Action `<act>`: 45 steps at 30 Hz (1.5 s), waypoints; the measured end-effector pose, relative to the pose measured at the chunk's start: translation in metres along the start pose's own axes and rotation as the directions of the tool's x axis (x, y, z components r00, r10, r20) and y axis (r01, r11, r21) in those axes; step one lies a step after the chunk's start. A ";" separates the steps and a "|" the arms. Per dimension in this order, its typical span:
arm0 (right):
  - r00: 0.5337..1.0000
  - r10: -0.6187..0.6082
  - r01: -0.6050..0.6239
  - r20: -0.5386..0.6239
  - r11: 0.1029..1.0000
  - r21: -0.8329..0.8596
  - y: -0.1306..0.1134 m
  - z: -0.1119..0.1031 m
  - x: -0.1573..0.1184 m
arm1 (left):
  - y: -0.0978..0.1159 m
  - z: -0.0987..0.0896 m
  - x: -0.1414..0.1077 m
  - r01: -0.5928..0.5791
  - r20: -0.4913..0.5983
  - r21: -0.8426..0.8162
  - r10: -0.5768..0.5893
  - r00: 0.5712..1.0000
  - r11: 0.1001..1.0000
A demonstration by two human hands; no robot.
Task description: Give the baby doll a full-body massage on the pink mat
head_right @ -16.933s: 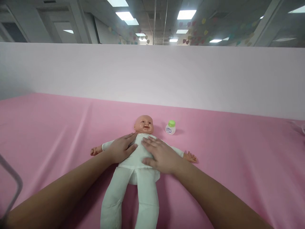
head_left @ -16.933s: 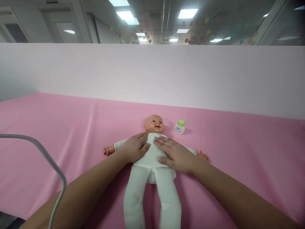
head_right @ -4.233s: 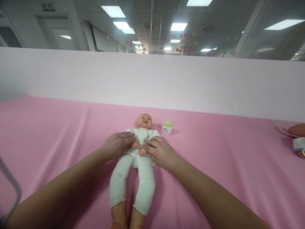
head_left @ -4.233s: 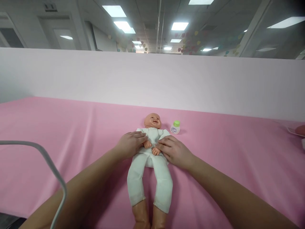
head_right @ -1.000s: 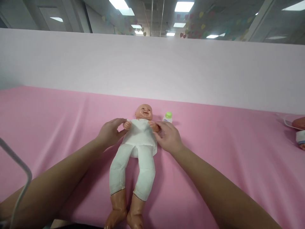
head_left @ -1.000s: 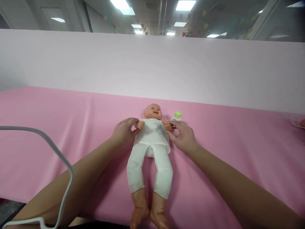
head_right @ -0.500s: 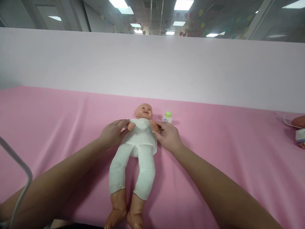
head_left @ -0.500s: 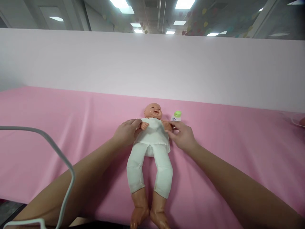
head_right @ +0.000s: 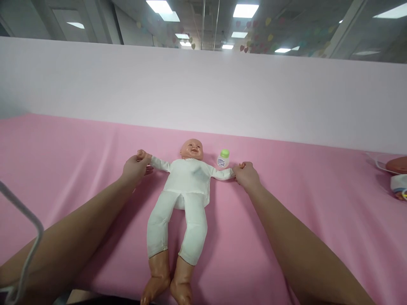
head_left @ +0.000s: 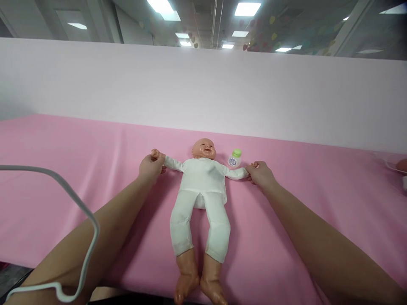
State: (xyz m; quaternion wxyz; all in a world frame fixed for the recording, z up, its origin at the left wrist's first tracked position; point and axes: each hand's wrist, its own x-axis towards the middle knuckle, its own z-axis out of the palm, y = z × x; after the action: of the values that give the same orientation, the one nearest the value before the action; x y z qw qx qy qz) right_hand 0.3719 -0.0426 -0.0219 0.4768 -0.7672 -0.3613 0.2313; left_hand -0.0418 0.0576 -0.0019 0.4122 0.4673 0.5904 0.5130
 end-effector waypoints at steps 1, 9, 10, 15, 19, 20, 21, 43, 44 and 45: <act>1.000 0.001 0.000 0.010 0.994 -0.112 0.001 0.000 0.000 | -0.003 0.001 0.004 0.057 -0.011 0.006 -0.057 0.998 0.998; 0.980 -0.178 0.151 -0.087 0.956 -0.253 -0.003 0.003 -0.009 | -0.003 0.003 0.008 0.061 0.003 -0.014 -0.061 0.998 0.998; 0.963 -0.239 0.208 -0.127 0.953 -0.218 -0.004 0.004 -0.012 | 0.001 0.003 0.002 -0.007 -0.011 0.049 0.008 1.000 0.999; 0.795 -0.580 0.580 -0.176 0.813 -0.059 -0.016 0.016 -0.038 | 0.022 0.009 -0.039 -0.419 0.097 0.408 0.418 0.903 0.811; 0.617 -0.786 0.781 -0.046 0.618 -0.088 -0.024 0.030 -0.063 | 0.023 0.021 -0.062 -0.681 0.328 0.471 0.606 0.725 0.560; 0.566 -0.824 0.820 0.015 0.561 -0.115 -0.025 0.033 -0.069 | 0.022 0.023 -0.064 -0.726 0.378 0.487 0.632 0.677 0.486; 0.513 -0.854 0.856 0.091 0.500 -0.133 -0.027 0.034 -0.073 | 0.020 0.024 -0.065 -0.768 0.432 0.489 0.651 0.625 0.413; 0.784 -0.615 0.619 -0.080 0.785 0.026 -0.024 0.022 -0.051 | 0.030 0.018 -0.056 -0.559 0.252 0.447 0.502 0.828 0.698; 0.833 -0.542 0.549 -0.116 0.835 0.041 -0.022 0.017 -0.044 | 0.029 0.015 -0.050 -0.483 0.189 0.396 0.445 0.875 0.781; 0.875 -0.464 0.474 -0.136 0.879 0.051 -0.019 0.013 -0.036 | 0.027 0.013 -0.044 -0.400 0.131 0.312 0.377 0.917 0.862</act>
State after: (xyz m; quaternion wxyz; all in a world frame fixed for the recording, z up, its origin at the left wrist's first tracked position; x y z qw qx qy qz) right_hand 0.3340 -0.0576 -0.0095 0.5707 -0.6488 -0.4975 0.0770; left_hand -0.0159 0.0188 0.0235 0.2346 0.6559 0.5483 0.4627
